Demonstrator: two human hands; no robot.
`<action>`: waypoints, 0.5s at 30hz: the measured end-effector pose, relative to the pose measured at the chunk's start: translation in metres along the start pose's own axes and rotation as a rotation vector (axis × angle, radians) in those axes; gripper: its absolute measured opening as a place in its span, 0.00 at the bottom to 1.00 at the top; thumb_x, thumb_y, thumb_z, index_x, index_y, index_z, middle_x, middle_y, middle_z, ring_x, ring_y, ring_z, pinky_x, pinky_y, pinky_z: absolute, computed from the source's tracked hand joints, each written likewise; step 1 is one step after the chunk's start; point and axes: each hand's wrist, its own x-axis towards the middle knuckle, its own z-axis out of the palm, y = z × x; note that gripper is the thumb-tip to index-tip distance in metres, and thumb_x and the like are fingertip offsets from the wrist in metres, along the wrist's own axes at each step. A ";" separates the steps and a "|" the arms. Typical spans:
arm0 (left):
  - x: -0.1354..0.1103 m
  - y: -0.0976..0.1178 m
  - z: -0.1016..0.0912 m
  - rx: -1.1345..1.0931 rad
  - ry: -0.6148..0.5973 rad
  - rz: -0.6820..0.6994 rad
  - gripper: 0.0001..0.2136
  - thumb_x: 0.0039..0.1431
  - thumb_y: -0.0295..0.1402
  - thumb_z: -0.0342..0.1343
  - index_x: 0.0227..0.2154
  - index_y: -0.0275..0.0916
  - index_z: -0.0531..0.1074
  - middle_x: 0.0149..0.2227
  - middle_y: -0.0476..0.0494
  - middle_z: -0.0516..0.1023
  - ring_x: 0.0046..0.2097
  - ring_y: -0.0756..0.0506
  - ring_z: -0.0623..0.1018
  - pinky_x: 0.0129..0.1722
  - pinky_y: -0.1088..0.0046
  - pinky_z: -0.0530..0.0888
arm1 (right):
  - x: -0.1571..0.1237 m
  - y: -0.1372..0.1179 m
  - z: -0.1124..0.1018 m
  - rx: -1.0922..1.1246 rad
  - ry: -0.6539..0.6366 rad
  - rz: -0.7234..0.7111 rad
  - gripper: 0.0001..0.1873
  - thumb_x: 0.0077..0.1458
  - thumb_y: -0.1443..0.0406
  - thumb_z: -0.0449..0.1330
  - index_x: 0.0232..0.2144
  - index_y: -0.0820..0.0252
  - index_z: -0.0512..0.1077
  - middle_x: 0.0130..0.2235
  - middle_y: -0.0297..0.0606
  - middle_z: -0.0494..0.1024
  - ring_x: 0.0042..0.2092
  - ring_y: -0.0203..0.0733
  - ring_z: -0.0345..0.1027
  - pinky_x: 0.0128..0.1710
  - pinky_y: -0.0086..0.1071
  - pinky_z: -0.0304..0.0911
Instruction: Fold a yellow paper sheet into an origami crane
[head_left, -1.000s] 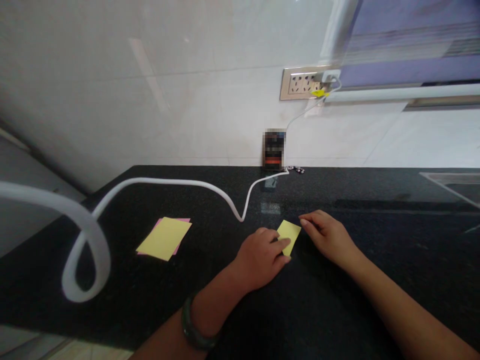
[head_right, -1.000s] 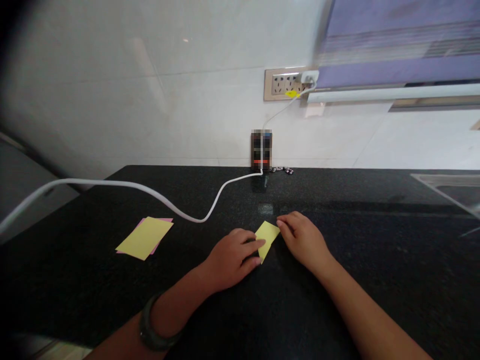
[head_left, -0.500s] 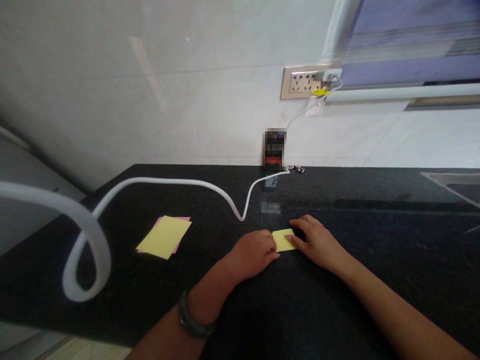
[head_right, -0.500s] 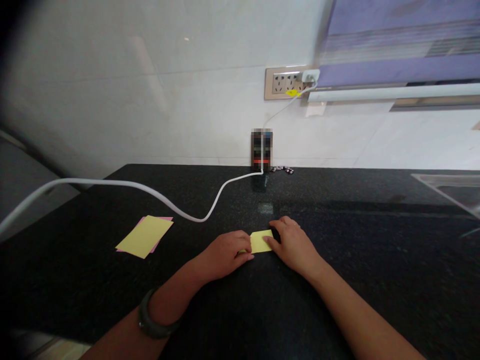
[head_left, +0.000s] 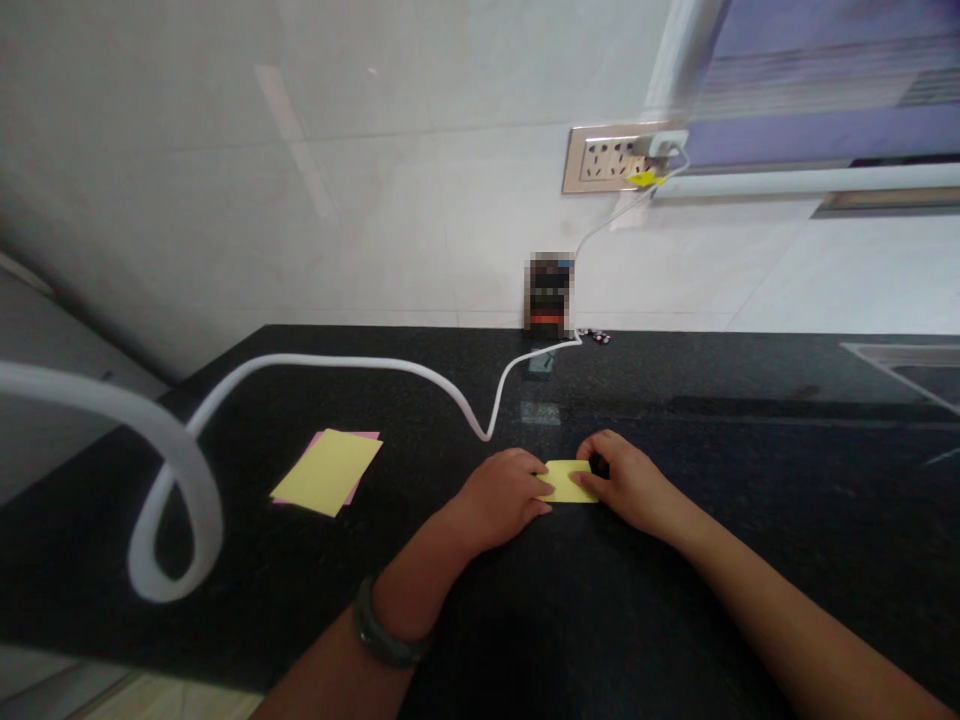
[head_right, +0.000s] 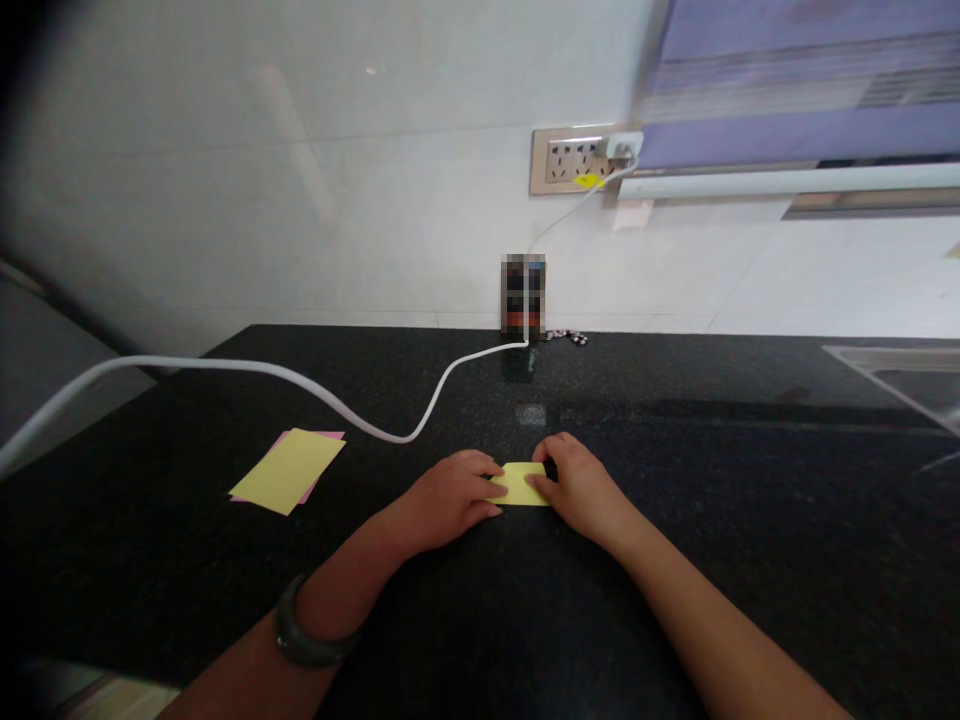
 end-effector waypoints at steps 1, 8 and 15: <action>0.000 -0.001 0.000 -0.001 -0.001 -0.003 0.11 0.51 0.35 0.52 0.38 0.39 0.71 0.42 0.44 0.70 0.45 0.45 0.66 0.45 0.67 0.63 | 0.000 -0.001 0.001 0.027 -0.001 0.021 0.04 0.44 0.67 0.56 0.27 0.59 0.66 0.27 0.33 0.67 0.29 0.36 0.61 0.28 0.29 0.56; 0.002 -0.001 0.000 0.023 -0.007 -0.041 0.16 0.49 0.38 0.53 0.40 0.36 0.68 0.40 0.43 0.70 0.44 0.45 0.66 0.44 0.67 0.63 | -0.003 -0.005 0.010 0.147 0.040 0.101 0.04 0.47 0.66 0.53 0.26 0.59 0.68 0.24 0.33 0.69 0.27 0.35 0.61 0.25 0.28 0.55; 0.000 0.000 -0.005 0.111 0.022 -0.109 0.20 0.48 0.45 0.50 0.42 0.40 0.67 0.41 0.42 0.66 0.45 0.42 0.64 0.44 0.63 0.62 | -0.002 -0.009 0.008 0.012 0.117 -0.040 0.04 0.46 0.68 0.53 0.25 0.58 0.69 0.26 0.34 0.70 0.31 0.38 0.63 0.32 0.32 0.57</action>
